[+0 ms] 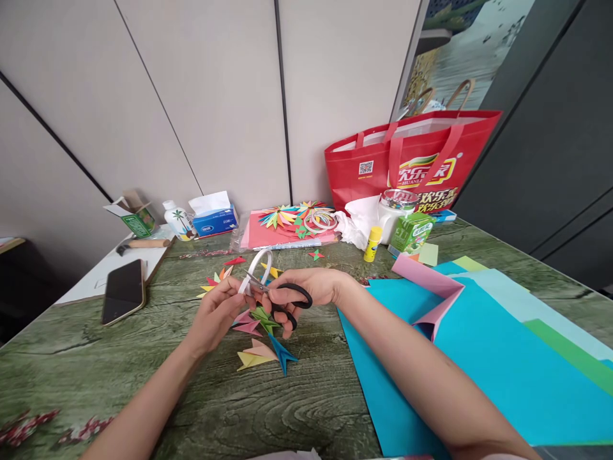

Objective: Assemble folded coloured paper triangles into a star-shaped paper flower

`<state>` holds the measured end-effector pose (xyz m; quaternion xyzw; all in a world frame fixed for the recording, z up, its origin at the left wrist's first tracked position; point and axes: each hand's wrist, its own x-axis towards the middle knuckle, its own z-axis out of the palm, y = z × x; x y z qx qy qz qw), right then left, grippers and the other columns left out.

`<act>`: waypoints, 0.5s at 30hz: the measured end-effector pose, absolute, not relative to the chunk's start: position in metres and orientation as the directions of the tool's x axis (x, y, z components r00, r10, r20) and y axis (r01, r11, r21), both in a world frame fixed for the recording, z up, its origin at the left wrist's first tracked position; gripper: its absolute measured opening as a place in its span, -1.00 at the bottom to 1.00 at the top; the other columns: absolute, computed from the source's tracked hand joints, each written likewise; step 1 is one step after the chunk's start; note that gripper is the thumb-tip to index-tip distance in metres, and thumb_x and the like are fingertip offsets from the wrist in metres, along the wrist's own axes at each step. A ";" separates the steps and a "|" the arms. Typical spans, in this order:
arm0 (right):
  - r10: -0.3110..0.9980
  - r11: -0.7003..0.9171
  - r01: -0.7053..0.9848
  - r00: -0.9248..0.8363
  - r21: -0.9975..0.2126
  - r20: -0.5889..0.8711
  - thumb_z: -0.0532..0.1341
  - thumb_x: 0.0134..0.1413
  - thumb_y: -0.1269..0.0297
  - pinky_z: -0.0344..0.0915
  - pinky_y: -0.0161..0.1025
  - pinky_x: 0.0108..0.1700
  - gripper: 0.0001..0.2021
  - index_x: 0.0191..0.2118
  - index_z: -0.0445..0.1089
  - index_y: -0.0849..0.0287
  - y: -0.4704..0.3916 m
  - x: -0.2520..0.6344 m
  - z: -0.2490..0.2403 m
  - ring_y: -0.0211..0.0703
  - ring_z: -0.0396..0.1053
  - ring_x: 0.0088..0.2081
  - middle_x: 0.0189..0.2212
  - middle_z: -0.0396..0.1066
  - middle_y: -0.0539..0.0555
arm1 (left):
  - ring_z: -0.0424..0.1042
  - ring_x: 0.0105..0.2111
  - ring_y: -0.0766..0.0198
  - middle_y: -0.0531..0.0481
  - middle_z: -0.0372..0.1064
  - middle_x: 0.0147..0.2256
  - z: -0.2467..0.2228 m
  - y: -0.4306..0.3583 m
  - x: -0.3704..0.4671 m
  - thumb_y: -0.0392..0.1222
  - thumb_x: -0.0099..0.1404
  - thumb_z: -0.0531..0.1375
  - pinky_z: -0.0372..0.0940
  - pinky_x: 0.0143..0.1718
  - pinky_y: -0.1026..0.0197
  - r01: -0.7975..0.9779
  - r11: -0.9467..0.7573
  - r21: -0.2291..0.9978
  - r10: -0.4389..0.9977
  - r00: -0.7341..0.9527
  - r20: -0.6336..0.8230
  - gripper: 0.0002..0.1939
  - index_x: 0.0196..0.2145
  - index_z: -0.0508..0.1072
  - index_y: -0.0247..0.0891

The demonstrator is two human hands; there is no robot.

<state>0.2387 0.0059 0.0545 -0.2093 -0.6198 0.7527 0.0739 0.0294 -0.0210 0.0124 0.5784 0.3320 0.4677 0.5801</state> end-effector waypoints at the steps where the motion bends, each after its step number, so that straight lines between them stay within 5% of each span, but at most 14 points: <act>1: 0.371 -0.240 0.136 -0.902 -0.961 -0.220 0.20 -0.17 -0.11 0.28 -0.33 -0.37 -0.55 -0.33 0.27 0.22 0.005 0.238 0.054 -0.33 0.31 -0.51 -0.58 0.26 -0.09 | 0.31 -0.43 0.28 -0.05 0.40 -0.39 0.012 -0.021 0.029 -0.17 0.15 0.16 0.17 -0.34 0.20 -0.153 -0.113 0.982 0.924 0.346 0.161 -0.89 -0.40 0.36 -0.27; 15: 0.304 -0.327 0.018 -0.945 -0.945 -0.123 0.22 -0.15 -0.09 0.38 -0.23 -0.41 -0.55 -0.37 0.18 0.25 0.014 0.233 0.039 -0.45 0.14 -0.63 -0.64 0.11 -0.16 | 0.29 -0.45 0.29 0.01 0.34 -0.49 0.009 -0.017 0.023 -0.17 0.16 0.15 0.16 -0.36 0.22 -0.094 -0.185 0.978 0.915 0.347 0.207 -0.88 -0.44 0.32 -0.27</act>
